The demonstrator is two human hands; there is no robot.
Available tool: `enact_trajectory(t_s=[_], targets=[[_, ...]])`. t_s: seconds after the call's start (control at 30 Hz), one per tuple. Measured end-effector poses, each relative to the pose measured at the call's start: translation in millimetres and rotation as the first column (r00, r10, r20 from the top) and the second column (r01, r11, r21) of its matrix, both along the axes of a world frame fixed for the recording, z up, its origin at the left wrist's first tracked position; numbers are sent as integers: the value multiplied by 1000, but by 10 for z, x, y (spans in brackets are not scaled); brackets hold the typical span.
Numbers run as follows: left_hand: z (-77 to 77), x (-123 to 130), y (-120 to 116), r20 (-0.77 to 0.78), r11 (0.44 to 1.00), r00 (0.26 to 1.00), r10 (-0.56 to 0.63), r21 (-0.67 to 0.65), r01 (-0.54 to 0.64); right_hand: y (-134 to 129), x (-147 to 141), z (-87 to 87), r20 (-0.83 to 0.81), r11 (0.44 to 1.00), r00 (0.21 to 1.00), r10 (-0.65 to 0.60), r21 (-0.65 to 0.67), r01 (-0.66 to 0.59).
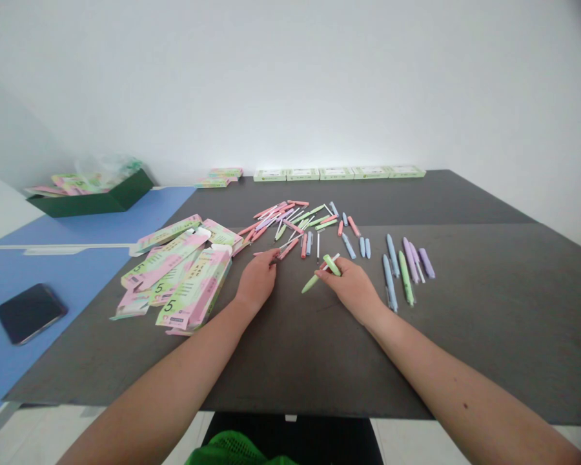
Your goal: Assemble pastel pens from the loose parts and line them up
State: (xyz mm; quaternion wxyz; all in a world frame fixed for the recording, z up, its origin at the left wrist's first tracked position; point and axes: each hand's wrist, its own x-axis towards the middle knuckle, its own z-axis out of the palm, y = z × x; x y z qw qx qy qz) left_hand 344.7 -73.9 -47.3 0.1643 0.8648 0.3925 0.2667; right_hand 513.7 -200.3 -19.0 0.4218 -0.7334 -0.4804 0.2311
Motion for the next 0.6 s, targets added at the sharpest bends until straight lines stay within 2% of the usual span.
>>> enact_trajectory(t_s=[0.07,0.17,0.23,0.3,0.33,0.37,0.43,0.47,0.5,0.53,0.6], targets=[[44,-18,8,36,999,999,-1,53,-1,0,0,-10,-8,1000,1000,2,7,-2],[130,-54,-18,202,993,977,65,80,-82,4,-2,-37,-68,999,997,-25,44,29],[170,-63,-97,328,990,935,138,-54,-127,10,-7,-60,-152,993,987,-55,98,70],[182,-34,-238,406,949,895,184,-312,-53,16,-20,-81,-269,981,961,-71,158,116],[179,-3,-325,430,891,882,192,-454,27,19,-31,-90,-335,974,939,-69,181,137],[174,38,-418,472,801,859,199,-583,135,21,-45,-98,-404,967,913,-63,200,155],[163,132,-592,557,540,797,235,-756,369,21,-85,-111,-530,958,847,-35,224,180],[160,179,-662,593,429,760,267,-779,457,20,-110,-118,-581,956,813,-18,228,184],[158,220,-716,628,361,714,309,-772,523,18,-137,-124,-625,956,781,1,230,183],[156,254,-753,655,323,667,357,-756,570,15,-164,-130,-660,957,751,22,232,175],[147,293,-774,682,300,585,439,-725,620,9,-218,-137,-706,960,705,63,235,149]])
